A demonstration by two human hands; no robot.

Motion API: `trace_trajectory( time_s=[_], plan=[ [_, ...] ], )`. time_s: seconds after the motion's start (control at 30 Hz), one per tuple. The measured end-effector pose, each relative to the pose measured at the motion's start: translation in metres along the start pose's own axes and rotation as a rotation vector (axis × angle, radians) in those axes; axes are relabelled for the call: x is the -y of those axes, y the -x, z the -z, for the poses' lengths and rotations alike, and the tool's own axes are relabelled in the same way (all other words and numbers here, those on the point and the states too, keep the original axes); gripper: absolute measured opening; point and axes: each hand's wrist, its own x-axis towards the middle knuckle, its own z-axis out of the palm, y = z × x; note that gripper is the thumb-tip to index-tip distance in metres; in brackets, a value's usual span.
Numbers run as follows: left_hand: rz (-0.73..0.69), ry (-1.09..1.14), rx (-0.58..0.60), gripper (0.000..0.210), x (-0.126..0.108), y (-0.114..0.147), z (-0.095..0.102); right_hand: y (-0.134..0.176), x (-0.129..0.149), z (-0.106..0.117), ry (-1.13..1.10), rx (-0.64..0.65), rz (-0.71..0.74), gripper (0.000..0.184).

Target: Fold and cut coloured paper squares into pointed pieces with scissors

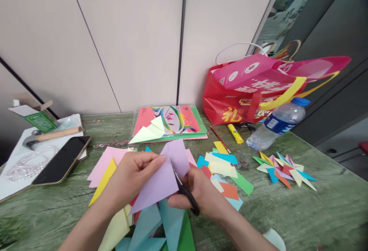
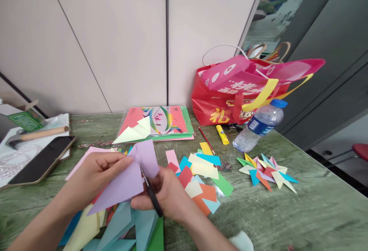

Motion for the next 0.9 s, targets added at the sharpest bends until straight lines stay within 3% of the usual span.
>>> trace_trajectory(
  time_s=[0.37, 0.9],
  plan=[
    [-0.01, 0.041, -0.006, 0.039, 0.0042, -0.0029, -0.0074, 0.0004, 0.0001, 0.0002, -0.043, -0.063, -0.002, 0.07],
    [0.014, 0.059, -0.007, 0.039, 0.0001, -0.001, -0.0077, -0.0003, 0.0021, -0.0012, -0.011, -0.087, -0.036, 0.067]
  ],
)
